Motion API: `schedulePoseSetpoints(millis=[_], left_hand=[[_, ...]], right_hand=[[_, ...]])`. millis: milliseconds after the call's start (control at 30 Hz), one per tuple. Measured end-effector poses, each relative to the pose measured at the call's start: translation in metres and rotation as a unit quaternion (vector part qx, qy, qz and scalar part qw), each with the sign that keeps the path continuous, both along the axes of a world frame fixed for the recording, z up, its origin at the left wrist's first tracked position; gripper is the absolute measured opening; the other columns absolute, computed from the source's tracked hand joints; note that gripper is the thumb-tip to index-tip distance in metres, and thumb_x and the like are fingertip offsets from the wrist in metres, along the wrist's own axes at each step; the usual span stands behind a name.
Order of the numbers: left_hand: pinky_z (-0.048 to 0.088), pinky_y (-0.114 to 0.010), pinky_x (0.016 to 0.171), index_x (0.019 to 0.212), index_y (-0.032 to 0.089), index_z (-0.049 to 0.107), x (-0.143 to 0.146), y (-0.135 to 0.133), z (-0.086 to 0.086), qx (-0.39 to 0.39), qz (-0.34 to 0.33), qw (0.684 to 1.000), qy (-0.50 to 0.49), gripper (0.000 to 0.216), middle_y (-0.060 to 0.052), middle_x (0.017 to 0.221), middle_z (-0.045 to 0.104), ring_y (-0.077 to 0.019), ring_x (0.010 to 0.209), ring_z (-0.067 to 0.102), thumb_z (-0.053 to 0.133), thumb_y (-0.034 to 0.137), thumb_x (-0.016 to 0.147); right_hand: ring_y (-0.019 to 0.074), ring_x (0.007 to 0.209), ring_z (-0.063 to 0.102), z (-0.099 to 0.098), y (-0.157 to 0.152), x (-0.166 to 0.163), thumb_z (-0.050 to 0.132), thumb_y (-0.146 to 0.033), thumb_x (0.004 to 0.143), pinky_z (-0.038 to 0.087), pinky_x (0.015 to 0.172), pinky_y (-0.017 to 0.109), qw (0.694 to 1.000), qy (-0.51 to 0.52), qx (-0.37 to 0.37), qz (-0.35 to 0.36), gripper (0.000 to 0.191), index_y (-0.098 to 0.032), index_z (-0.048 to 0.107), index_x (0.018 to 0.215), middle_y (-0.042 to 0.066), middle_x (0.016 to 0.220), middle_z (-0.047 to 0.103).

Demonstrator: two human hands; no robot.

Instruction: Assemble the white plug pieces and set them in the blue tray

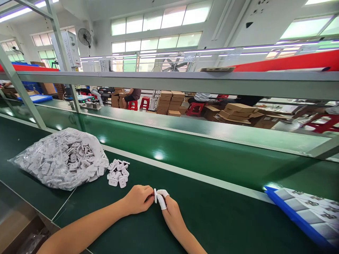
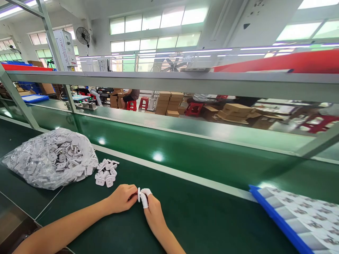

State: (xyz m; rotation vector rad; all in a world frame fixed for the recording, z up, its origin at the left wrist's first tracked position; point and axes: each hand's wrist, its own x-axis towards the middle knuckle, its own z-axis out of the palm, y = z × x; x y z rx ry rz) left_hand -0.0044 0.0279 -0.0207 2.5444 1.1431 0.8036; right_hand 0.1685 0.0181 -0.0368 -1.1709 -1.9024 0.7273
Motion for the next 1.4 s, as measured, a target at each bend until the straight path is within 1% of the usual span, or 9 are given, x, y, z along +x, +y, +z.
schedulePoseSetpoints(millis=[167,367,500,633,833,1033,1267,1400], left_hand=[[0.033,-0.024,0.058,0.078,0.019,0.042,-0.0012,-0.001,0.0015,-0.003,-0.011,1.0,0.017,0.01,0.001,0.073,0.053,-0.0123,0.063,0.051,0.042,0.017,0.088],[0.033,-0.024,0.057,0.08,0.02,0.041,-0.0021,-0.0005,0.0035,-0.023,-0.015,0.999,0.017,0.008,0.002,0.071,0.052,-0.0127,0.061,0.051,0.044,0.018,0.087],[0.033,-0.023,0.057,0.079,0.019,0.041,-0.0029,0.0006,0.0023,-0.031,-0.026,0.999,0.021,0.009,0.002,0.071,0.053,-0.013,0.061,0.052,0.044,0.019,0.088],[0.033,-0.024,0.056,0.081,0.019,0.043,-0.0031,0.001,0.0006,-0.038,-0.023,0.999,0.025,0.008,0.001,0.071,0.054,-0.0137,0.062,0.052,0.043,0.02,0.089],[0.035,-0.024,0.057,0.082,0.019,0.045,-0.0025,0.0005,0.0024,-0.035,-0.023,0.999,0.03,0.008,0.0,0.071,0.055,-0.0144,0.063,0.054,0.042,0.02,0.089],[0.037,-0.023,0.06,0.086,0.019,0.046,-0.0032,-0.0005,0.0036,-0.044,-0.032,0.998,0.012,0.007,0.0,0.074,0.057,-0.0141,0.066,0.056,0.041,0.018,0.09],[0.035,-0.023,0.057,0.076,0.018,0.047,-0.003,0.0007,0.0041,-0.062,-0.044,0.997,0.013,0.012,0.001,0.068,0.056,-0.0127,0.061,0.054,0.044,0.018,0.089],[0.037,-0.022,0.058,0.077,0.018,0.05,-0.0028,0.0007,0.0055,-0.069,-0.063,0.996,0.008,0.012,0.001,0.07,0.058,-0.0125,0.062,0.056,0.045,0.018,0.088]], right_hand=[[0.0165,0.061,0.056,0.0006,-0.0009,-0.0004,0.031,-0.035,0.094,0.043,0.061,0.027,1.0,-0.001,0.001,0.001,0.028,-0.021,0.049,0.078,0.003,0.074,0.06],[0.0162,0.06,0.056,0.0023,-0.0009,-0.0008,0.032,-0.035,0.094,0.042,0.059,0.027,1.0,0.0,-0.001,0.002,0.028,-0.021,0.047,0.076,0.003,0.072,0.059],[0.016,0.059,0.055,0.0012,-0.0007,-0.0004,0.032,-0.035,0.094,0.042,0.058,0.026,1.0,0.001,-0.004,0.001,0.029,-0.021,0.048,0.074,0.002,0.071,0.059],[0.0161,0.057,0.053,0.0002,-0.0018,0.0001,0.034,-0.035,0.093,0.041,0.056,0.027,1.0,0.004,-0.003,-0.005,0.029,-0.021,0.048,0.073,0.002,0.067,0.059],[0.0158,0.056,0.051,0.0036,-0.0025,-0.001,0.034,-0.034,0.093,0.04,0.055,0.027,1.0,0.008,0.005,-0.012,0.029,-0.021,0.047,0.071,0.002,0.066,0.057],[0.0143,0.057,0.047,-0.0009,-0.0005,-0.0002,0.032,-0.031,0.092,0.035,0.052,0.025,0.999,-0.005,0.031,-0.017,0.032,-0.021,0.039,0.063,0.001,0.065,0.051],[0.0124,0.055,0.042,-0.0038,-0.0014,-0.0003,0.031,-0.03,0.093,0.033,0.051,0.024,0.999,0.001,0.051,-0.001,0.032,-0.021,0.036,0.063,-0.001,0.064,0.047],[0.0121,0.054,0.04,-0.0033,-0.0009,-0.0005,0.031,-0.031,0.093,0.032,0.051,0.025,0.999,0.008,0.053,0.005,0.033,-0.021,0.036,0.062,-0.001,0.062,0.046]])
